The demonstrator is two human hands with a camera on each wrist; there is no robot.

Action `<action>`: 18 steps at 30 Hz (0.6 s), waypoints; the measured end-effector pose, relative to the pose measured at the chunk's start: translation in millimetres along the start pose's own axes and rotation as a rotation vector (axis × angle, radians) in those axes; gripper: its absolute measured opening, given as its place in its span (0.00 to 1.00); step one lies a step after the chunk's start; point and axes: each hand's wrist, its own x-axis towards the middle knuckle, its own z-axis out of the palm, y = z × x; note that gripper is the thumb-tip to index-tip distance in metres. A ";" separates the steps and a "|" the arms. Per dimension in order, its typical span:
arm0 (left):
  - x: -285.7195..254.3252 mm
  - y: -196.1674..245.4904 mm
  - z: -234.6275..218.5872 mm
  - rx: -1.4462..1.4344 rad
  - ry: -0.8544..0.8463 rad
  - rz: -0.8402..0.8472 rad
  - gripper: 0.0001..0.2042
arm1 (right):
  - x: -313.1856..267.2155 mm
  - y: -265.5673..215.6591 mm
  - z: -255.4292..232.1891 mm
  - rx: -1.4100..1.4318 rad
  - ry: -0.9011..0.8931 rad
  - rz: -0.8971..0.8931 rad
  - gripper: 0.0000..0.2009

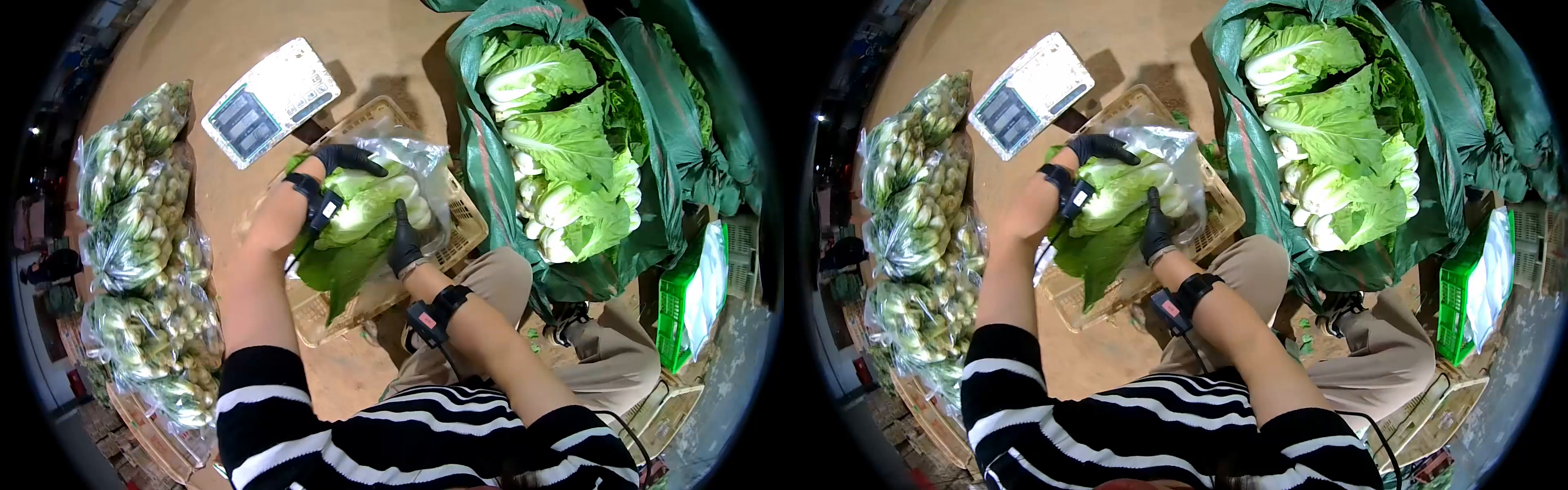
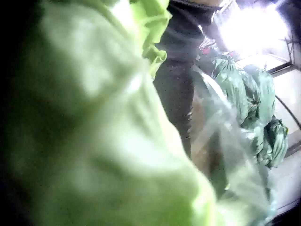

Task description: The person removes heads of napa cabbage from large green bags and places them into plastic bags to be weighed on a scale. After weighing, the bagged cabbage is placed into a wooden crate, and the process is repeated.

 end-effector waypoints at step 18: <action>-69.2 -37.8 53.4 0.185 1.012 0.170 0.11 | 113.9 20.8 -76.6 -0.812 0.121 0.314 0.29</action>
